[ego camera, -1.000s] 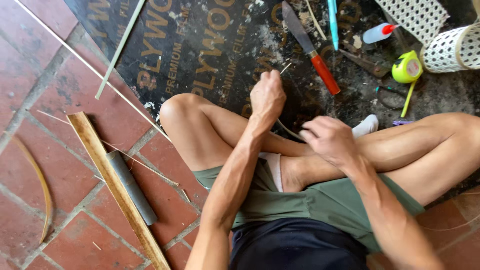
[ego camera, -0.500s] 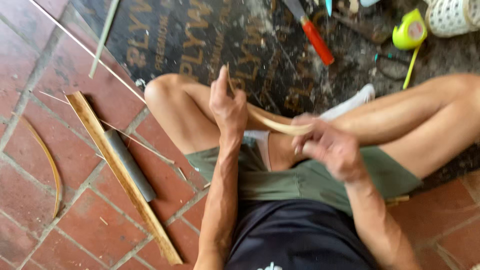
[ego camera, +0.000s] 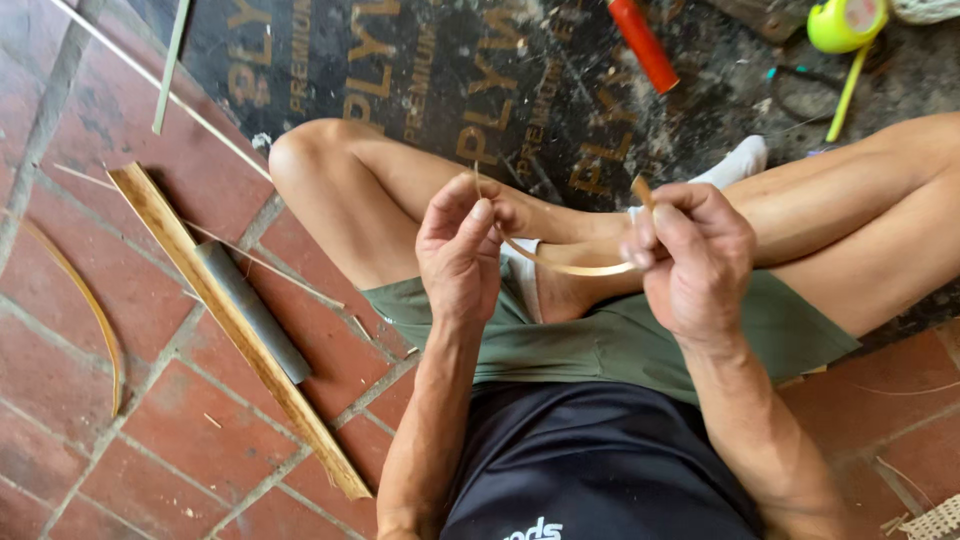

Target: The person sits on the floor and trims thin bamboo strips with a knife, aligns several strips together, marks one with a pen, then bends a strip into a ring and applies glue from a squeeze bottle to secure the joint, pressing the ring together by hand.

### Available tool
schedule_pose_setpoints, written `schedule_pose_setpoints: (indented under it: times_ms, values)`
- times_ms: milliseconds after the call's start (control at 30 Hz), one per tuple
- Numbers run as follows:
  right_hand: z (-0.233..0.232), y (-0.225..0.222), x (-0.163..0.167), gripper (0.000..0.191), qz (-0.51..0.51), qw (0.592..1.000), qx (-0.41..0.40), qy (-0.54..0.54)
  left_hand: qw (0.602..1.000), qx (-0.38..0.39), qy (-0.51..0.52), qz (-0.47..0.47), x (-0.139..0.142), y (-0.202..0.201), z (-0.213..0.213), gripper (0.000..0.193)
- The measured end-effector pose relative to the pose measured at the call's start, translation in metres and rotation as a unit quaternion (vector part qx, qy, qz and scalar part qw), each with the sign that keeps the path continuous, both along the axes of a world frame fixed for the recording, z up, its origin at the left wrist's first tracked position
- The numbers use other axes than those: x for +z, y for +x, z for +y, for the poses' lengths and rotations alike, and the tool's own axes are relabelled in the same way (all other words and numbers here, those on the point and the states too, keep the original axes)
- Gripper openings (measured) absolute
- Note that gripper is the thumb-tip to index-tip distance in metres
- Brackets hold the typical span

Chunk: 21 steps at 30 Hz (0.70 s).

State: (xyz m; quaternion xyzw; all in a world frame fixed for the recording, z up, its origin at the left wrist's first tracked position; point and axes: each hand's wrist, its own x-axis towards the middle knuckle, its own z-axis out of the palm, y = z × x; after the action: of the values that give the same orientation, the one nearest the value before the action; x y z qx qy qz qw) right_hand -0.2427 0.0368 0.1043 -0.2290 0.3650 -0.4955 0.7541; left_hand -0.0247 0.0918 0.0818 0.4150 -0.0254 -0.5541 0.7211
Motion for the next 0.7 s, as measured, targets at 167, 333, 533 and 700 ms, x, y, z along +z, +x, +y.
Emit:
schedule_pose_setpoints:
  times_ms: [167,333,533,700]
  values:
    - [0.003,-0.011,0.024,0.013,0.131,0.981,0.137,-0.048,0.989,-0.106,-0.074,-0.074,0.023,0.001,0.032,0.008]
    - [0.003,-0.020,0.033,0.013,0.283,0.901,0.323,-0.059,0.886,-0.303,-0.045,-0.349,0.043,0.008,0.048,0.016]
    - [0.001,-0.017,0.026,0.008,0.307,0.852,0.390,-0.166,0.834,-0.350,-0.042,-0.425,0.040,0.002,0.055,0.016]
    - [0.001,-0.006,0.019,0.006,0.330,0.880,0.279,-0.199,0.939,-0.294,0.098,-0.151,0.027,-0.003,0.060,0.015]
